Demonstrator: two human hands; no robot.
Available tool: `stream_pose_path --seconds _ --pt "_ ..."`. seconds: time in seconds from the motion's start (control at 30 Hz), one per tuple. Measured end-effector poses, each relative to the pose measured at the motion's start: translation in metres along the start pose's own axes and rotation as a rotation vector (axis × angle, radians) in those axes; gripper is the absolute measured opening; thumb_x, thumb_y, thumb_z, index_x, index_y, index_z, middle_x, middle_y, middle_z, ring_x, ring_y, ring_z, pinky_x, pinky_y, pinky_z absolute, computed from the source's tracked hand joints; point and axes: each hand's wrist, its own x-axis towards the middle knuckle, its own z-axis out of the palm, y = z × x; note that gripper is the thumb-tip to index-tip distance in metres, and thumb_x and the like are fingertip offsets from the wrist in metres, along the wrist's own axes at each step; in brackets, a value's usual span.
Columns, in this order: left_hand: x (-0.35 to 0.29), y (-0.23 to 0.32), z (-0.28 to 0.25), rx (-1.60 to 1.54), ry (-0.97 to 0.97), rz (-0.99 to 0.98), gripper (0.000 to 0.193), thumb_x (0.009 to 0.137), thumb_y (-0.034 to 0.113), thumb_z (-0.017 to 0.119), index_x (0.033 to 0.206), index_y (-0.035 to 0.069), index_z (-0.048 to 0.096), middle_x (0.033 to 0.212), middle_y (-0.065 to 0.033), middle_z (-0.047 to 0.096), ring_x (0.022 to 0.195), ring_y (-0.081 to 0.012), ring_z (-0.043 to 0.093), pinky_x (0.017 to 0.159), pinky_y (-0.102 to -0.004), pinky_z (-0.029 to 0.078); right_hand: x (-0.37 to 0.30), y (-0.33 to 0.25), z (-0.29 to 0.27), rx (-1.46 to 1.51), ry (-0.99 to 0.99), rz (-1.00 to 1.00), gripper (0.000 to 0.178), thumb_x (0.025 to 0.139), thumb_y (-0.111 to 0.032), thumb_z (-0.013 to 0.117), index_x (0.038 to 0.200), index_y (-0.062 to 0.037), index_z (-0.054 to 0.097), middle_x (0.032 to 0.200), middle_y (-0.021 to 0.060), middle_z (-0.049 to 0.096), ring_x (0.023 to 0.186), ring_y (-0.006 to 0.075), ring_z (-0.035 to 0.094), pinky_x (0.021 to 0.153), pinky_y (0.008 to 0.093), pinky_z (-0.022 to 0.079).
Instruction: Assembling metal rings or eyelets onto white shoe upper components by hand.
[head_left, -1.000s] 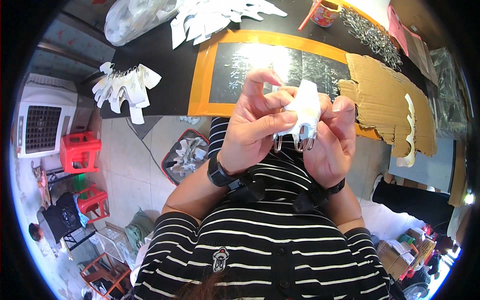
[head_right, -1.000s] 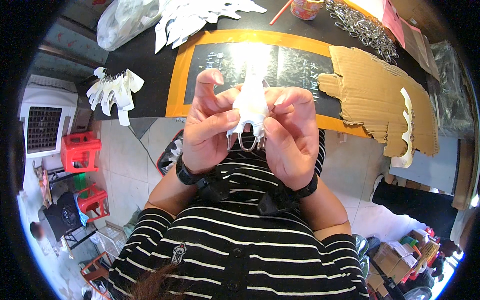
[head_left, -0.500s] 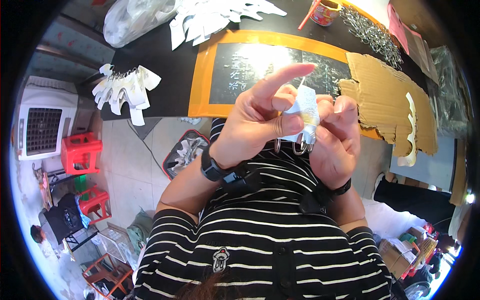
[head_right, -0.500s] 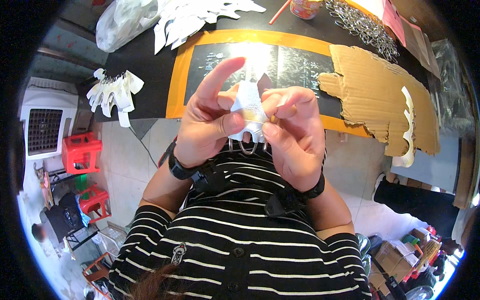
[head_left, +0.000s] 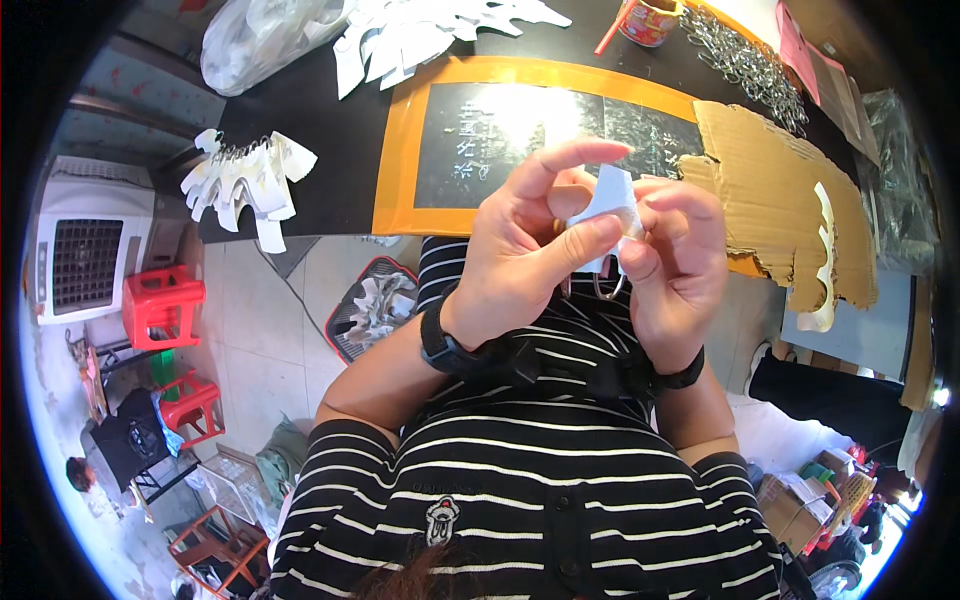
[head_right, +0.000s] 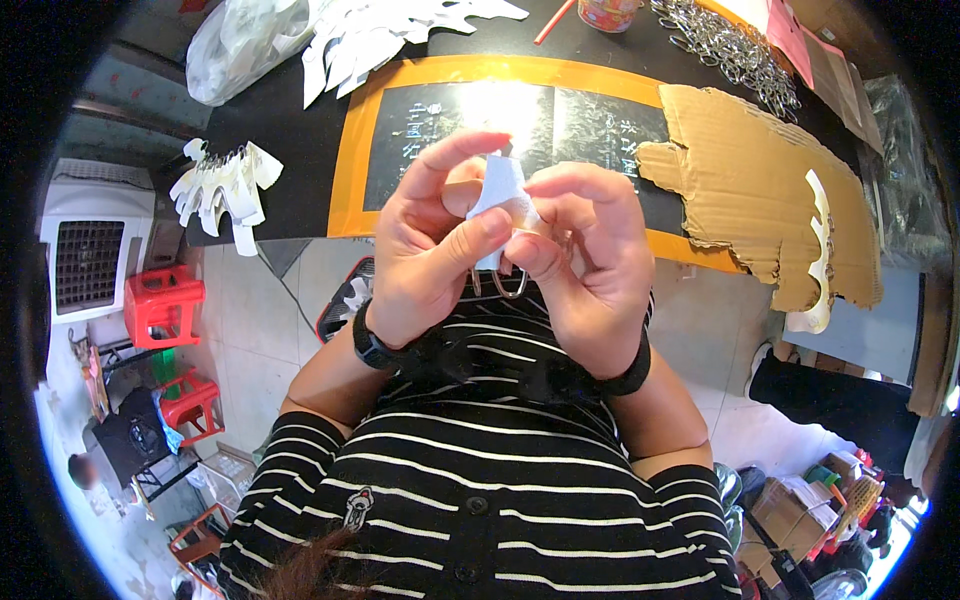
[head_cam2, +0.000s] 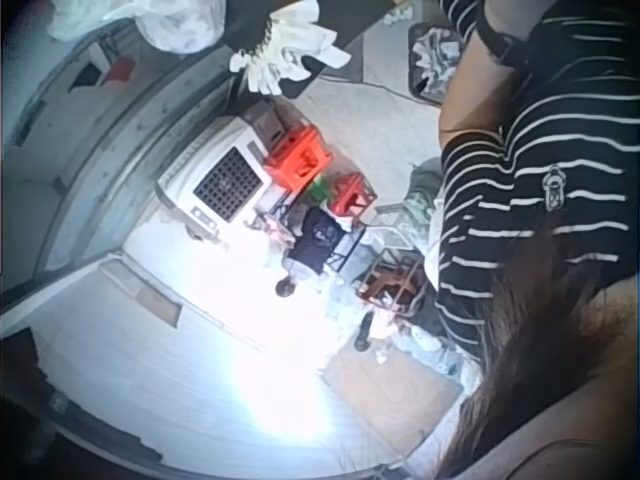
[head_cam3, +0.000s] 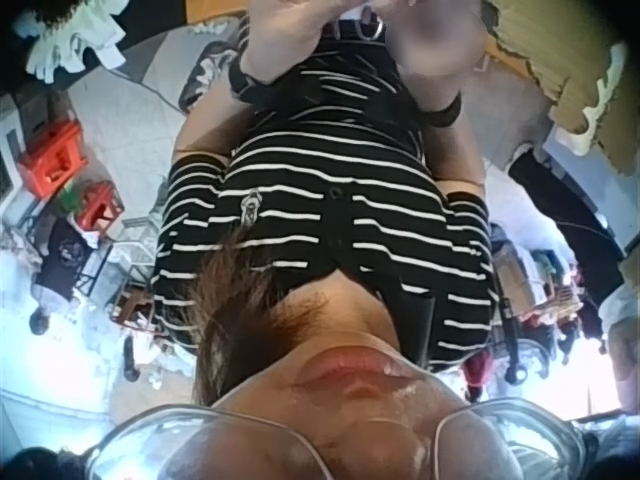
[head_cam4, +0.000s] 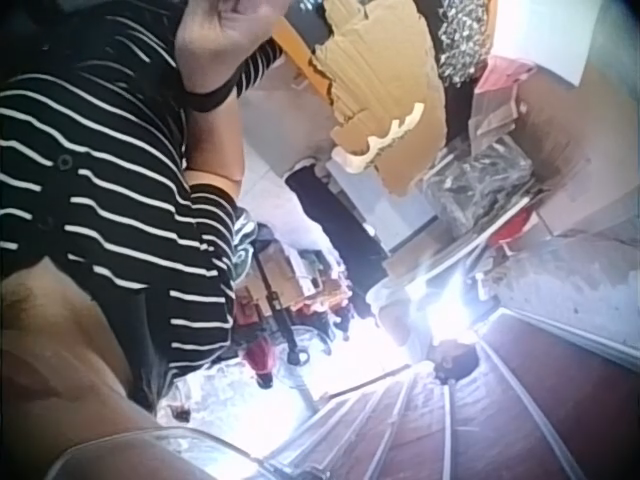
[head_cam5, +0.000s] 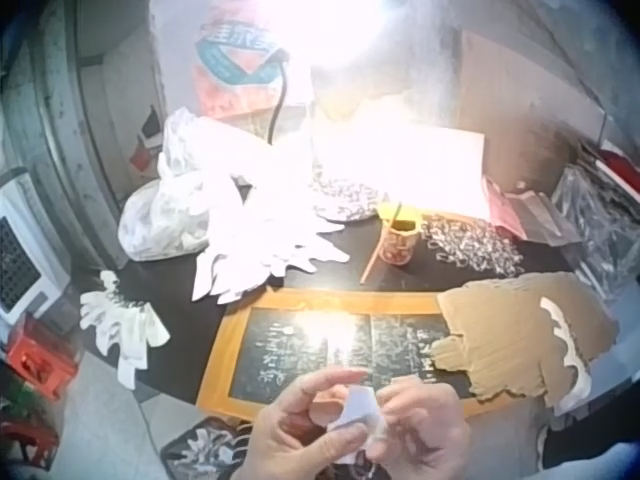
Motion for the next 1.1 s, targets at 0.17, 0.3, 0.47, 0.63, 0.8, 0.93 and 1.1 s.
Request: stream_pose_path --seconds 0.17,0.3,0.47,0.63,0.8,0.93,1.1 --pt "0.0 -0.01 0.004 -0.321 -0.048 -0.034 0.053 0.095 0.007 0.064 0.143 0.002 0.041 0.101 -0.0061 0.066 0.089 -0.0093 0.061 0.074 -0.0246 0.052 -0.006 0.014 0.003 0.068 0.125 -0.046 0.041 0.098 -0.023 0.063 0.131 -0.0069 0.046 0.104 0.0137 0.061 0.088 0.0123 0.056 0.073 0.0243 0.046" --pt "0.003 -0.004 0.004 -0.229 -0.054 -0.084 0.056 0.095 0.009 0.066 0.144 0.002 0.04 0.101 -0.0059 0.065 0.087 -0.0096 0.061 0.075 -0.026 0.052 -0.002 0.011 -0.001 0.117 0.175 0.079 0.044 0.098 -0.028 0.062 0.133 -0.0041 0.048 0.105 0.011 0.063 0.085 0.0106 0.057 0.075 0.0238 0.046" --pt "0.013 0.007 -0.021 0.188 -0.262 -0.018 0.067 0.092 0.016 0.07 0.148 0.001 0.035 0.103 -0.0056 0.064 0.091 -0.009 0.062 0.075 -0.021 0.051 0.006 0.005 -0.01 -0.002 0.056 0.081 0.038 0.096 -0.014 0.065 0.129 -0.0003 0.05 0.095 0.0056 0.064 0.077 0.0066 0.055 0.068 0.0196 0.043" --pt "0.017 0.008 -0.017 0.317 -0.321 0.062 0.058 0.097 0.016 0.064 0.147 0.0 0.038 0.099 -0.0033 0.063 0.091 -0.0086 0.061 0.083 -0.0231 0.047 0.002 0.009 -0.006 -0.035 0.097 -0.019 0.04 0.096 -0.012 0.065 0.13 -0.001 0.049 0.091 0.0049 0.064 0.074 0.006 0.054 0.064 0.0197 0.042" --pt "0.015 0.015 -0.02 0.194 -0.263 -0.077 0.057 0.099 0.017 0.061 0.147 0.0 0.037 0.098 -0.0039 0.064 0.091 -0.0087 0.061 0.083 -0.023 0.047 0.007 0.0 -0.005 0.148 0.094 0.151 0.049 0.095 -0.018 0.066 0.136 -0.0006 0.046 0.096 0.0068 0.064 0.076 0.0092 0.058 0.067 0.0207 0.046" --pt "0.019 0.018 -0.025 0.113 -0.257 -0.082 0.057 0.097 0.016 0.062 0.147 0.0 0.038 0.098 -0.0038 0.064 0.091 -0.0077 0.06 0.083 -0.0214 0.046 0.009 -0.004 -0.016 0.194 -0.03 0.218 0.057 0.092 -0.015 0.07 0.14 -0.0006 0.043 0.103 0.0109 0.067 0.084 0.015 0.064 0.076 0.0255 0.051" --pt "0.022 0.028 -0.03 0.39 -0.355 0.031 0.069 0.088 0.016 0.074 0.146 0.0 0.041 0.098 -0.0021 0.063 0.096 -0.0083 0.056 0.087 -0.0215 0.042 0.013 -0.02 -0.013 0.129 0.016 0.341 0.068 0.087 -0.007 0.074 0.145 -0.0017 0.038 0.105 0.013 0.07 0.093 0.0156 0.066 0.083 0.0258 0.049"
